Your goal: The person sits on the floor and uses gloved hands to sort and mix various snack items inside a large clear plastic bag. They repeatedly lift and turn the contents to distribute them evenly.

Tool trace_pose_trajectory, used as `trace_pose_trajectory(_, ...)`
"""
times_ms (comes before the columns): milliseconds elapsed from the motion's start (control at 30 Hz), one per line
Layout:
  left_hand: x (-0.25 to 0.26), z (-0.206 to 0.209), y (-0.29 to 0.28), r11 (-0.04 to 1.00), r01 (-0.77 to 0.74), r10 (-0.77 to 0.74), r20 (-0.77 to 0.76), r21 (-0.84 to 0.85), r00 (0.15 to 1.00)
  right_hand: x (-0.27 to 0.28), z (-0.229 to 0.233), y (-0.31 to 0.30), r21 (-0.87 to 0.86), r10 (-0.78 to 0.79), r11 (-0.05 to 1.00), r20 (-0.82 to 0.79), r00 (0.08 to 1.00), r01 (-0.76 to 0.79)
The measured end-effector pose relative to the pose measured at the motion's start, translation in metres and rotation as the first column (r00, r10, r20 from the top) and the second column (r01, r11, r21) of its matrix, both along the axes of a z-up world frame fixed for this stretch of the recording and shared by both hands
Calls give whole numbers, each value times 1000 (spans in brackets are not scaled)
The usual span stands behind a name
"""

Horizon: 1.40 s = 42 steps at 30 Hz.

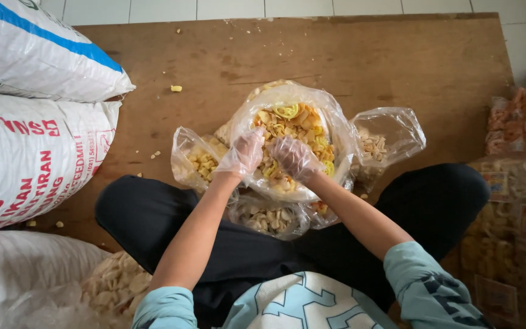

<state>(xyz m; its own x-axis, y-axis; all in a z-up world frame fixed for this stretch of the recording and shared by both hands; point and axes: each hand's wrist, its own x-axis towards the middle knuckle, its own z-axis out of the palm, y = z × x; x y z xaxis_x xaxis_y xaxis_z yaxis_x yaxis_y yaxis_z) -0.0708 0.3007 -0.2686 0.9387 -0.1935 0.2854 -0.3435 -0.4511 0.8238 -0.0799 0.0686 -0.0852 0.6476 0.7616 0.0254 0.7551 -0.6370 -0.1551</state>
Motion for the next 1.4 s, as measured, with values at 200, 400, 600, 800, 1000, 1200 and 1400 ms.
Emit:
trace_pose_trajectory(200,-3,29,6,301,-806,-382,839,510,389,29,-100,-19,223,54,968,254,966,-112)
trace_pose_trajectory(400,-16,142,-15,850,-92,190,-140,518,972,19,-46,-28,390,-11,918,-150,989,69)
trace_pose_trajectory(600,-28,168,-22,845,-198,200,50,496,979,26,-68,-29,194,10,980,192,981,-48)
trace_pose_trajectory(800,-27,140,-22,809,-330,254,217,486,942,20,-22,-32,60,-39,998,113,993,32)
trace_pose_trajectory(1000,-30,192,-24,836,-206,255,-28,509,967,-5,67,7,285,-268,877,-379,886,387)
trace_pose_trajectory(1200,-19,91,-22,804,-324,218,260,498,941,7,93,5,479,-143,674,-663,735,563)
trace_pose_trajectory(1400,-32,245,-58,892,-292,318,-20,344,948,2,90,-5,458,-168,637,-702,692,619)
